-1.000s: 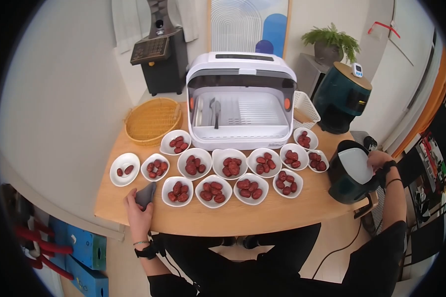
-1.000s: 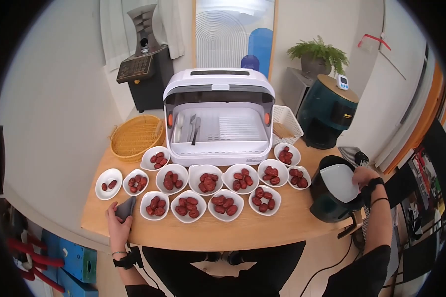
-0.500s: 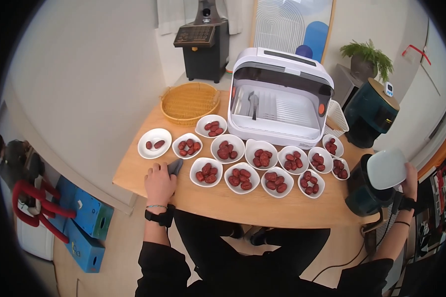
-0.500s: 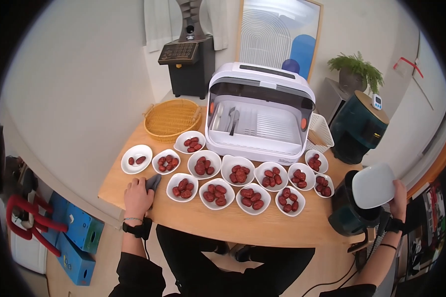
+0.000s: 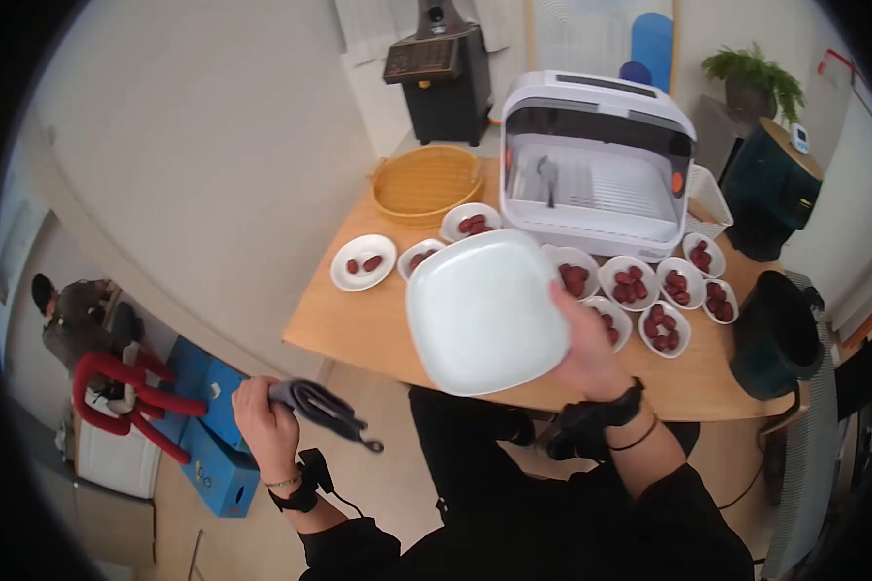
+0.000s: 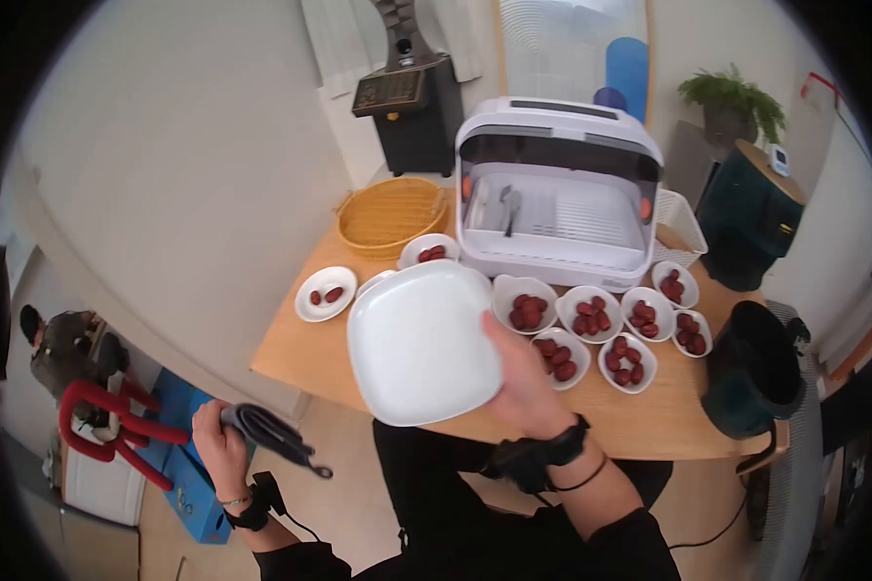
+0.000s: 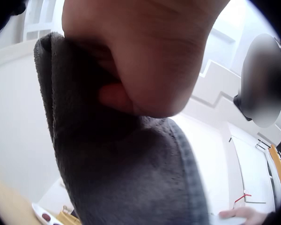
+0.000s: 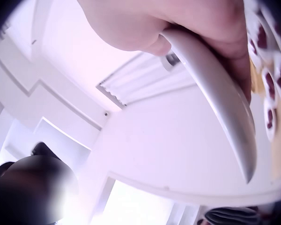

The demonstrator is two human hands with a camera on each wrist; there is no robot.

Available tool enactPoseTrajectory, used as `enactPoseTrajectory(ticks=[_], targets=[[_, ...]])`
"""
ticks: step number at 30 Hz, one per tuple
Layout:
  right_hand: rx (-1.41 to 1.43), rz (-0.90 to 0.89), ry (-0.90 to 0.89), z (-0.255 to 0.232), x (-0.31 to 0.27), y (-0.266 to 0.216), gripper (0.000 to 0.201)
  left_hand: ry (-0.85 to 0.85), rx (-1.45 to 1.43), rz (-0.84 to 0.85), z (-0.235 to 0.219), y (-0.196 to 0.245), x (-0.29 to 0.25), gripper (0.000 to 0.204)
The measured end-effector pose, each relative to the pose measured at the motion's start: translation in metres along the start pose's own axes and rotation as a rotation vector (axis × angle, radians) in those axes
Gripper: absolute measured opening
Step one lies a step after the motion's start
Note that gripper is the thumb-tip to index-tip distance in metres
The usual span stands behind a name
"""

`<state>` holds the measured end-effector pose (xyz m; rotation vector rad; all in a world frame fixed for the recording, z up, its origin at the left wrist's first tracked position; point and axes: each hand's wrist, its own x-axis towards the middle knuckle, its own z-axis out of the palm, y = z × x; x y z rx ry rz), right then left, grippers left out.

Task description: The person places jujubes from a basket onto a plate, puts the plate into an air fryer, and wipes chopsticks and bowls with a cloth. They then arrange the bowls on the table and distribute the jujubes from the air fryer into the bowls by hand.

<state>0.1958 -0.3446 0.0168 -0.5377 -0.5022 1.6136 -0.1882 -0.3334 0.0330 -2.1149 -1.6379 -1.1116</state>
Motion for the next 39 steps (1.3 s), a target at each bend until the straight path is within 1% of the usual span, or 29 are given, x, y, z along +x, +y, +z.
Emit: enactPoseTrajectory(ticks=[1,3,4,5,6,7,9,10,11,13,14,15,17,19,20,21,23,25,26,28,29,30,31,32,33,35,36,37,39], targets=[[0.023,0.062,-0.053,0.007,0.019,0.034,0.05,-0.026,0.012,0.062,-0.024,0.002,-0.004,0.02],[0.098,0.171,-0.183,0.029,0.041,0.085,0.051,-0.168,-0.068,0.063,-0.061,0.013,-0.011,0.02],[0.107,0.204,-0.205,0.038,0.048,0.106,0.051,-0.262,-0.104,0.079,-0.074,0.018,-0.012,0.019],[0.029,0.208,-0.189,0.046,0.053,0.125,0.051,-0.321,-0.115,0.106,-0.08,0.026,-0.009,0.02],[-0.052,0.209,-0.171,0.053,0.055,0.142,0.051,-0.346,-0.102,0.128,-0.079,0.031,-0.007,0.022],[-0.051,0.233,-0.183,0.058,0.057,0.158,0.051,-0.373,-0.094,0.151,-0.075,0.035,-0.005,0.023],[-0.061,0.215,-0.191,0.064,0.059,0.185,0.051,-0.329,-0.074,0.215,-0.05,0.026,-0.003,0.024],[-0.098,0.173,-0.202,0.064,0.059,0.198,0.05,-0.334,-0.027,0.214,-0.041,0.024,0.001,0.024],[-0.1,0.183,-0.207,0.063,0.06,0.207,0.05,-0.294,-0.037,0.237,-0.029,0.019,0.003,0.023],[-0.254,0.053,-0.198,0.058,0.061,0.221,0.046,-0.368,-0.107,0.223,-0.008,0.018,0.005,0.019],[-0.242,0.067,-0.171,0.058,0.06,0.223,0.04,-0.374,-0.131,0.224,0.005,0.021,0.002,0.021],[-0.244,0.067,-0.169,0.058,0.059,0.223,0.04,-0.376,-0.156,0.228,0.02,0.025,-0.001,0.023],[0.017,0.179,-0.067,0.058,0.055,0.219,0.035,-0.391,-0.158,0.218,0.037,0.032,-0.009,0.027],[0.066,0.192,-0.028,0.052,0.058,0.217,0.036,-0.355,-0.124,0.229,0.045,0.037,-0.01,0.034],[0.109,0.242,-0.045,0.049,0.058,0.216,0.04,-0.355,-0.107,0.259,0.048,0.04,-0.011,0.038],[0.153,0.296,-0.06,0.046,0.056,0.215,0.043,-0.361,-0.109,0.255,0.051,0.042,-0.013,0.038],[0.201,0.319,-0.036,0.046,0.054,0.213,0.042,-0.434,-0.085,0.359,0.059,0.044,-0.014,0.04],[0.294,0.358,0.006,0.048,0.051,0.207,0.04,-0.431,-0.047,0.393,0.065,0.044,-0.017,0.041],[0.316,0.353,0.004,0.048,0.05,0.206,0.035,-0.433,-0.043,0.419,0.066,0.044,-0.018,0.042],[0.296,0.326,-0.009,0.037,0.056,0.218,0.034,-0.436,-0.036,0.444,0.07,0.04,-0.021,0.043],[0.276,0.297,-0.024,0.033,0.059,0.224,0.032,-0.402,-0.017,0.398,0.076,0.036,-0.024,0.043],[0.281,0.3,-0.024,0.038,0.058,0.225,0.032,-0.37,0.002,0.354,0.076,0.035,-0.024,0.044],[0.213,0.26,0.018,0.045,0.058,0.227,0.033,-0.373,0.006,0.354,0.076,0.033,-0.021,0.044],[0.146,0.219,0.062,0.052,0.057,0.229,0.034,-0.312,0.048,0.281,0.075,0.031,-0.016,0.045],[0.041,0.157,0.012,0.057,0.054,0.232,0.04,-0.251,0.09,0.209,0.074,0.029,-0.009,0.045],[-0.582,-0.215,-0.096,0.064,0.048,0.233,0.043,-0.097,0.168,0.139,0.078,0.021,0.003,0.041],[-0.663,-0.145,-0.067,0.068,0.042,0.233,0.043,-0.103,0.205,0.097,0.08,0.015,0.007,0.038],[-0.663,-0.138,-0.071,0.068,0.041,0.236,0.043,-0.111,0.242,0.054,0.083,0.009,0.008,0.036],[-0.715,-0.078,-0.059,0.068,0.04,0.24,0.042,-0.127,0.242,0.028,0.083,0.0,0.007,0.035]])
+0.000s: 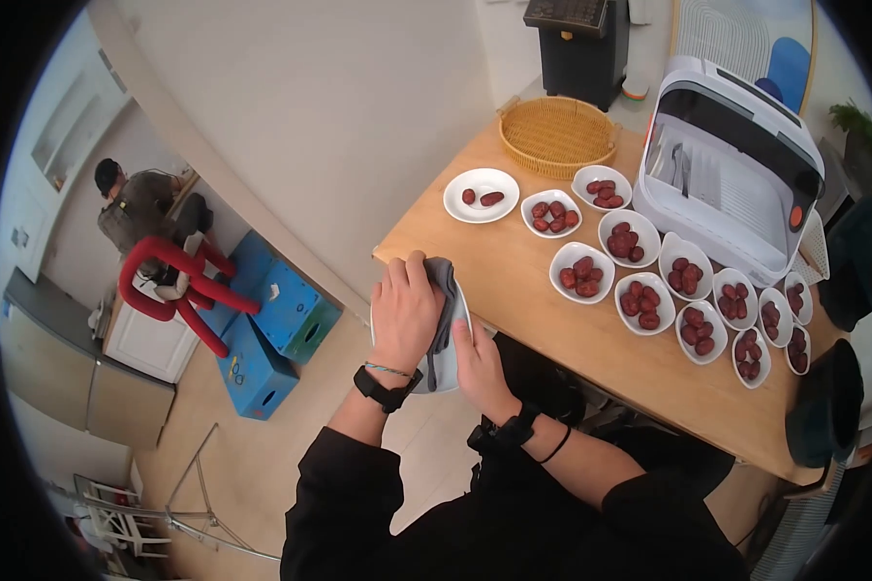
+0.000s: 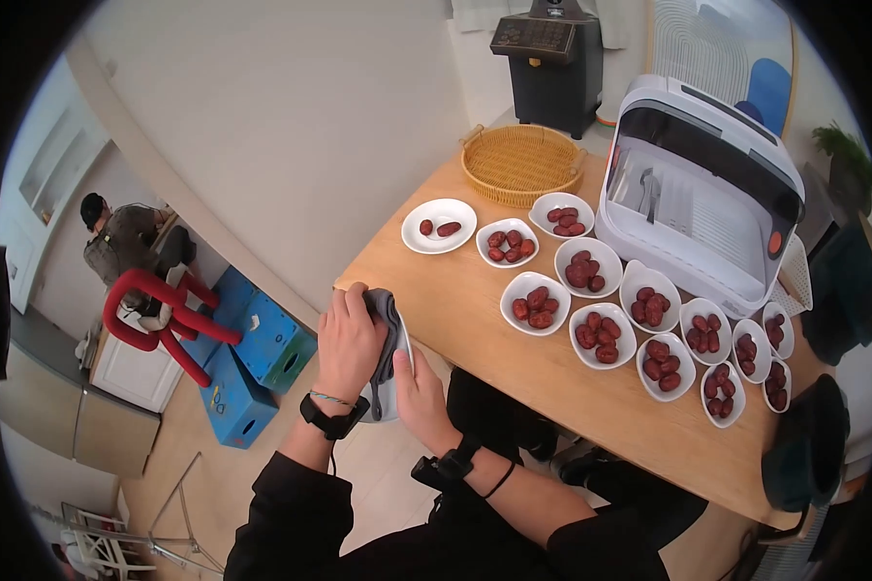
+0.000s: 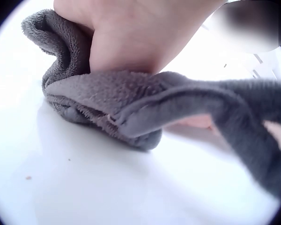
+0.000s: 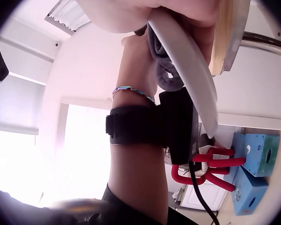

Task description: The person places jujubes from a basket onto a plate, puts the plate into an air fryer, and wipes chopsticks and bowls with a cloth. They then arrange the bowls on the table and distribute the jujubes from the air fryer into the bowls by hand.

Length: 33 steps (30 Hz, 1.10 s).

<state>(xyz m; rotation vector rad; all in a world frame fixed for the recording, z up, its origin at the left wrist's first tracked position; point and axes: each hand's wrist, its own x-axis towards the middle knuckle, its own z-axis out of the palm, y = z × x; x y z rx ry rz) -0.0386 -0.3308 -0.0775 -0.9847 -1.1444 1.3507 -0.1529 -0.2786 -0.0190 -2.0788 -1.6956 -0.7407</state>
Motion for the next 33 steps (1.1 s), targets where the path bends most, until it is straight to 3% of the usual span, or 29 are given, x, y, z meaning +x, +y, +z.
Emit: enactPoseTrajectory(ticks=[2,5,9,12,15,18,20,23,24,27,30,32,33], targets=[[0.008,-0.04,0.012,0.0,0.002,0.001,0.042,-0.014,0.0,-0.016,0.005,-0.013,0.0,0.034],[0.019,-0.094,0.028,-0.002,0.005,-0.003,0.042,0.031,-0.039,-0.176,0.012,-0.036,-0.005,0.027],[0.053,-0.199,0.09,0.005,0.009,-0.001,0.04,-0.078,-0.251,-0.248,0.0,-0.021,-0.009,0.029],[0.049,-0.16,0.05,-0.005,0.024,0.005,0.04,-0.145,-0.316,-0.019,-0.007,0.007,-0.025,0.03],[0.069,-0.124,0.086,-0.013,0.034,0.003,0.04,-0.367,-0.445,-0.005,-0.012,0.012,-0.047,0.033],[0.099,-0.099,0.109,-0.014,0.033,0.004,0.039,-0.428,-0.408,0.107,-0.008,0.006,-0.058,0.033],[0.037,-0.124,0.113,-0.011,0.031,0.024,0.04,-0.399,-0.364,0.101,-0.003,0.003,-0.057,0.032],[0.017,-0.15,0.112,-0.005,0.021,0.017,0.04,-0.135,-0.134,-0.023,0.01,-0.014,-0.045,0.028],[-0.006,-0.128,0.111,-0.004,0.018,0.014,0.04,-0.131,-0.082,-0.12,0.008,-0.021,-0.034,0.027],[-0.027,-0.081,0.106,-0.001,0.009,-0.002,0.041,-0.072,-0.065,-0.205,0.009,-0.046,-0.019,0.026],[-0.013,-0.113,0.131,-0.002,0.014,-0.003,0.041,-0.246,-0.234,-0.245,-0.001,-0.03,-0.025,0.027],[-0.074,-0.29,0.203,-0.003,0.024,0.007,0.038,-0.397,-0.278,-0.134,-0.009,-0.002,-0.047,0.028],[-0.054,-0.23,0.18,-0.006,0.023,0.006,0.038,-0.39,-0.335,-0.031,-0.012,0.009,-0.061,0.028]])
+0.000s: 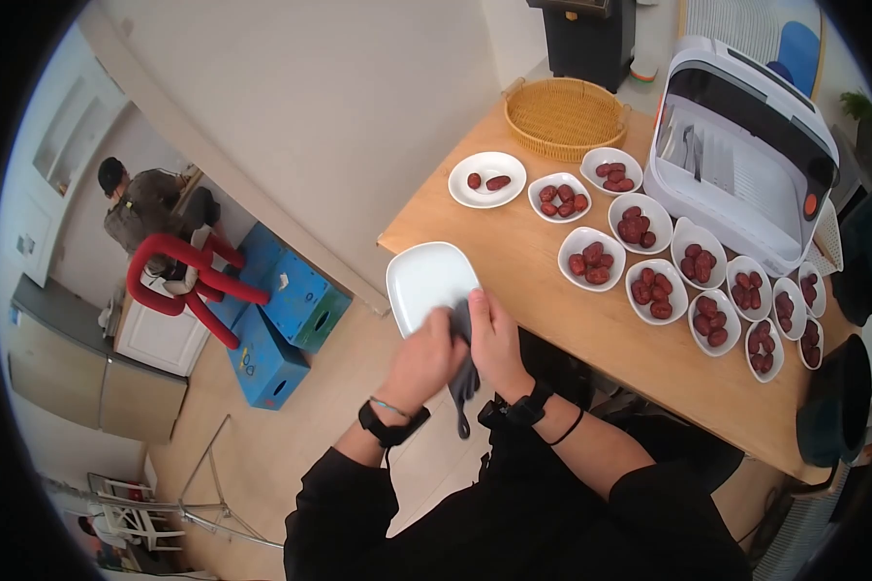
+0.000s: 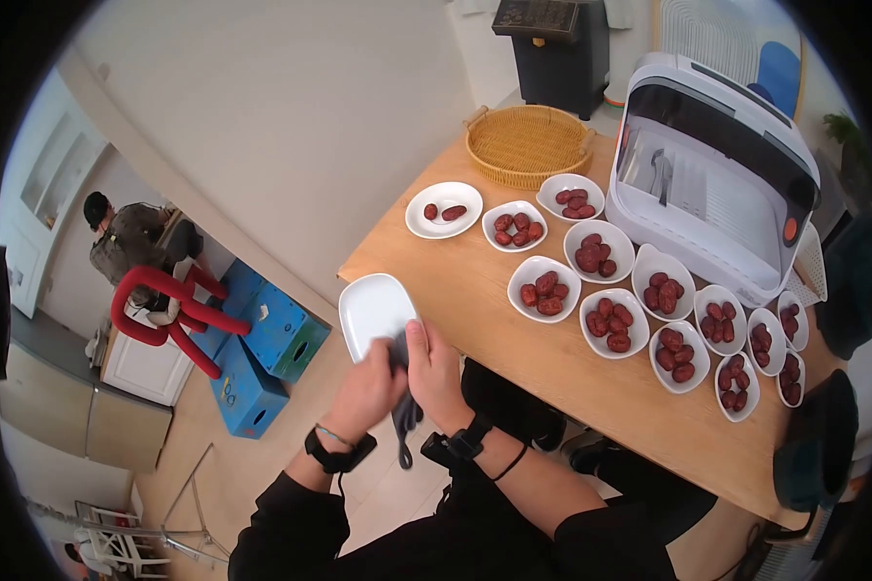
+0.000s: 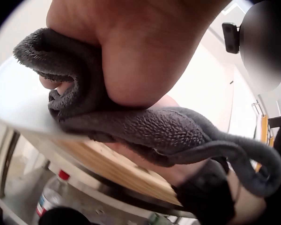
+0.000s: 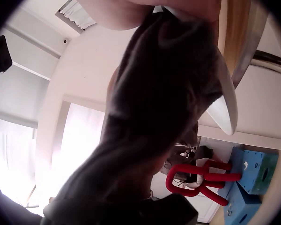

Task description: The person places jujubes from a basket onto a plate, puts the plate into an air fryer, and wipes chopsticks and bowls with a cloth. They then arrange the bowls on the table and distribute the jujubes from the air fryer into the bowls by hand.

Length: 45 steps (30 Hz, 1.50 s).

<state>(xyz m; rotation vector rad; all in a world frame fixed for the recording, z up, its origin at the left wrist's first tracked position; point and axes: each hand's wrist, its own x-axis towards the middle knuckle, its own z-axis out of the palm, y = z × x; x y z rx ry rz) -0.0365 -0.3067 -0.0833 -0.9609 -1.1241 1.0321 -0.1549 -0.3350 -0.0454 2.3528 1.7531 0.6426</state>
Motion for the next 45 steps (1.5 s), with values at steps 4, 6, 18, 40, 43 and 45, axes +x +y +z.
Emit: enactPoseTrajectory(ticks=[4,6,18,40,43,45], targets=[[-0.001,0.07,-0.052,-0.008,-0.005,0.007,0.036,-0.079,-0.032,0.05,0.001,0.0,-0.012,0.028],[-0.007,0.056,-0.06,-0.009,-0.004,0.011,0.036,-0.09,0.049,0.024,0.0,-0.013,-0.011,0.026],[0.101,0.083,-0.067,-0.005,0.005,-0.006,0.038,-0.002,0.029,0.025,0.002,0.004,-0.01,0.029],[0.092,0.193,-0.011,-0.163,-0.011,-0.086,0.034,0.573,0.077,-0.34,-0.088,-0.161,0.011,0.03],[0.167,0.228,0.257,-0.259,-0.044,-0.142,0.034,0.489,-0.115,-0.214,-0.056,-0.145,0.016,0.029],[0.087,0.064,0.583,-0.315,-0.075,-0.187,0.035,0.438,-0.246,-0.205,-0.038,-0.127,0.027,0.03]])
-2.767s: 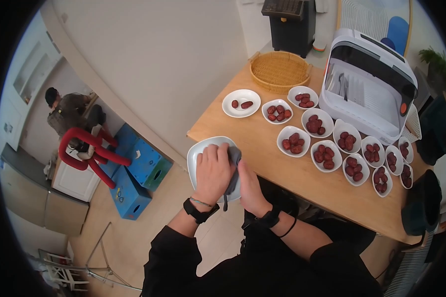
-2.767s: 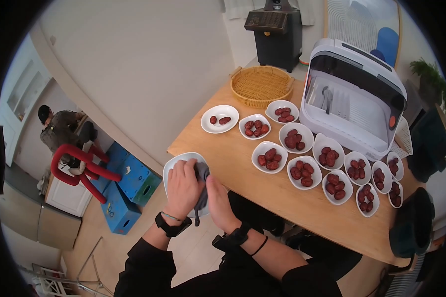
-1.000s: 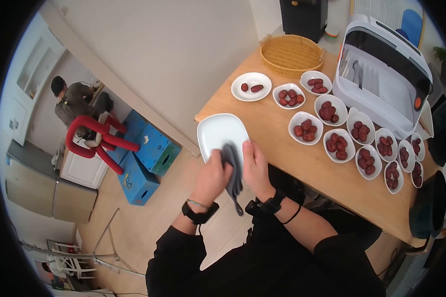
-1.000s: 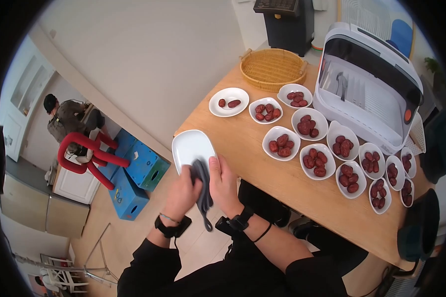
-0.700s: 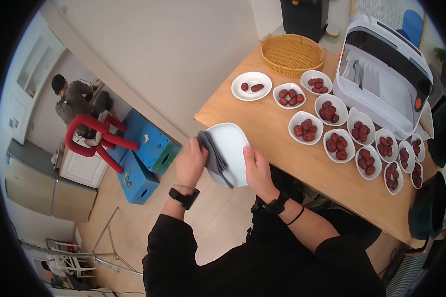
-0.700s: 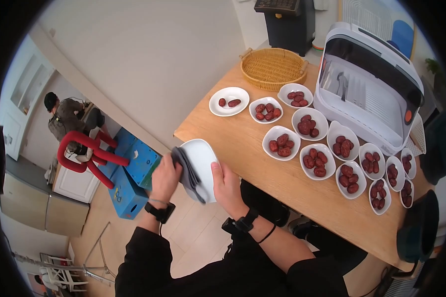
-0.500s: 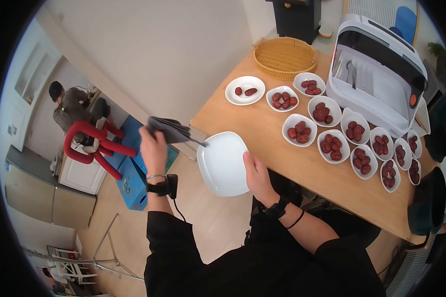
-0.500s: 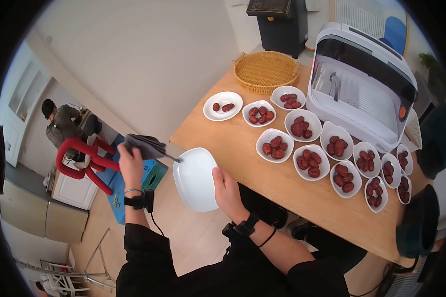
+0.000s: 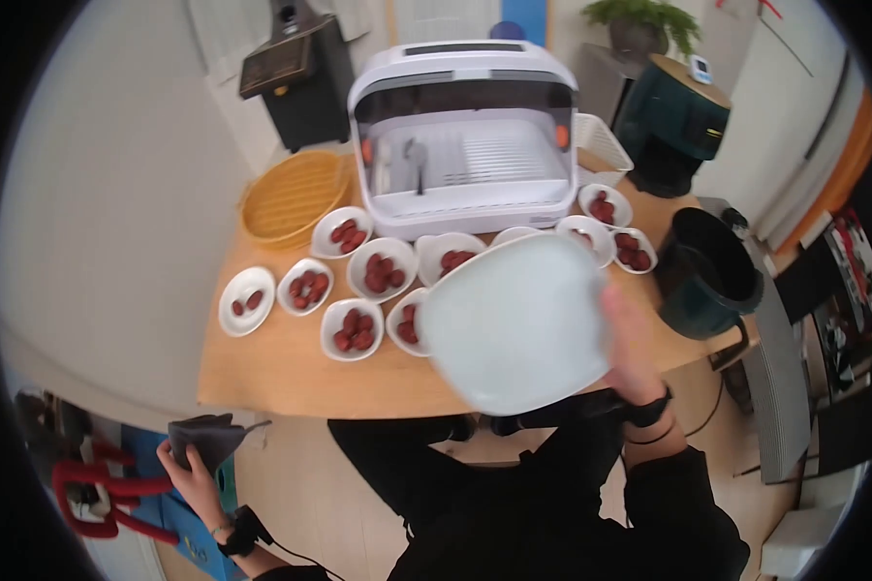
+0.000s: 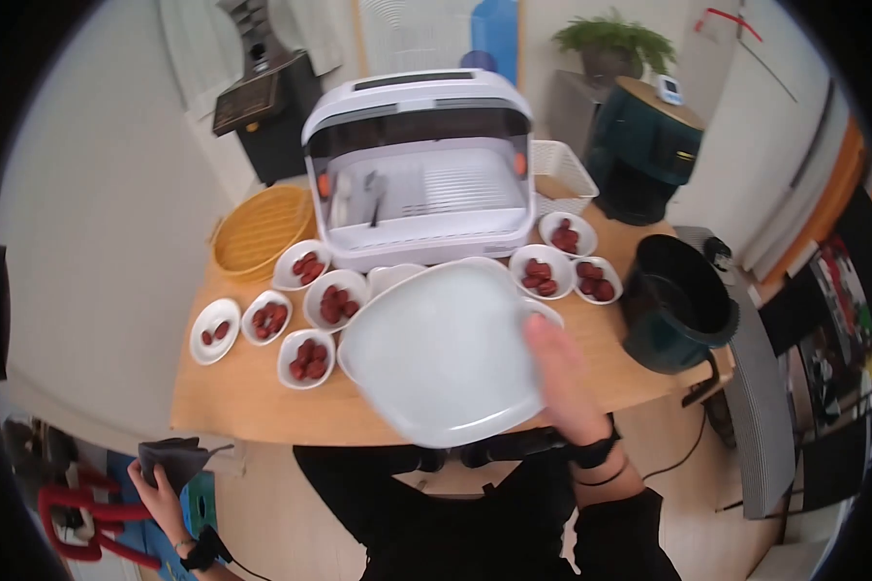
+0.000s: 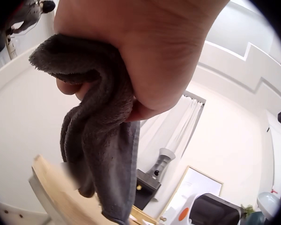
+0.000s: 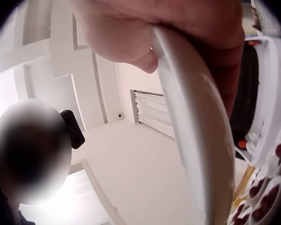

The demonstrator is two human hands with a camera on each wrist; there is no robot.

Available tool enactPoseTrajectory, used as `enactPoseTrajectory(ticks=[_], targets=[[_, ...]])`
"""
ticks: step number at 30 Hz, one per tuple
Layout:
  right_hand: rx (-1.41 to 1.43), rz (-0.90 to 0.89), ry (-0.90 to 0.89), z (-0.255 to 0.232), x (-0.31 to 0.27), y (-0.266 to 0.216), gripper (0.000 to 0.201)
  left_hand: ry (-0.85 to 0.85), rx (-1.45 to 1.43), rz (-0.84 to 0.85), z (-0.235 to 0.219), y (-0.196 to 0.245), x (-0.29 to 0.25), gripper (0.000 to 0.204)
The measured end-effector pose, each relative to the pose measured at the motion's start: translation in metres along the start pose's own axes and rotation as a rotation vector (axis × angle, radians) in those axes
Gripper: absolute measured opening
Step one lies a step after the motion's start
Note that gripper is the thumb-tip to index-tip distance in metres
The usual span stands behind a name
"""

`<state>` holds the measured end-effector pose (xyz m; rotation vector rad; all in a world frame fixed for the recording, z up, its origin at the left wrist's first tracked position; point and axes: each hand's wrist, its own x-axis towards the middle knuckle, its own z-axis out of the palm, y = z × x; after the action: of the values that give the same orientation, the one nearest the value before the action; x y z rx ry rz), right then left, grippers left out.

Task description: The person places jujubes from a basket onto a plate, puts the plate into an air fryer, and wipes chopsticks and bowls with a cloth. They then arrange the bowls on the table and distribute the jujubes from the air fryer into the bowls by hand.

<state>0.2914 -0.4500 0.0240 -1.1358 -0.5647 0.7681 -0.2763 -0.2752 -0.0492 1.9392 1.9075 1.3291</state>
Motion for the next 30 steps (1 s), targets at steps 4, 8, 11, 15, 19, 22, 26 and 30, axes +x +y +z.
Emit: enactPoseTrajectory(ticks=[4,8,11,15,19,22,26,30], targets=[[0.008,-0.355,0.283,-0.125,-0.008,-0.09,0.045,-0.102,-0.074,0.04,0.036,0.039,0.001,0.03],[-0.061,-0.443,0.454,-0.23,0.002,-0.137,0.046,-0.181,-0.2,0.069,0.061,0.074,0.003,0.034],[-0.107,-0.335,0.528,-0.305,0.022,-0.14,0.044,-0.259,-0.299,0.116,0.073,0.098,0.002,0.041],[-0.226,-0.113,0.564,-0.312,0.044,-0.136,0.04,-0.347,-0.315,0.153,0.055,0.123,-0.001,0.046],[-0.465,0.025,0.479,-0.316,0.057,-0.129,0.036,-0.305,-0.726,-0.024,0.001,0.072,0.004,0.047],[-0.535,0.155,0.398,-0.296,0.063,-0.133,0.033,-0.515,0.235,-0.062,-0.019,-0.056,0.021,0.043],[-0.88,0.256,0.362,-0.304,0.068,-0.134,0.029,-0.254,0.9,-0.003,-0.135,-0.282,-0.015,0.041],[-1.236,0.411,0.3,-0.31,0.087,-0.138,0.028,-0.446,0.324,-0.336,-0.132,-0.042,-0.017,0.03]])
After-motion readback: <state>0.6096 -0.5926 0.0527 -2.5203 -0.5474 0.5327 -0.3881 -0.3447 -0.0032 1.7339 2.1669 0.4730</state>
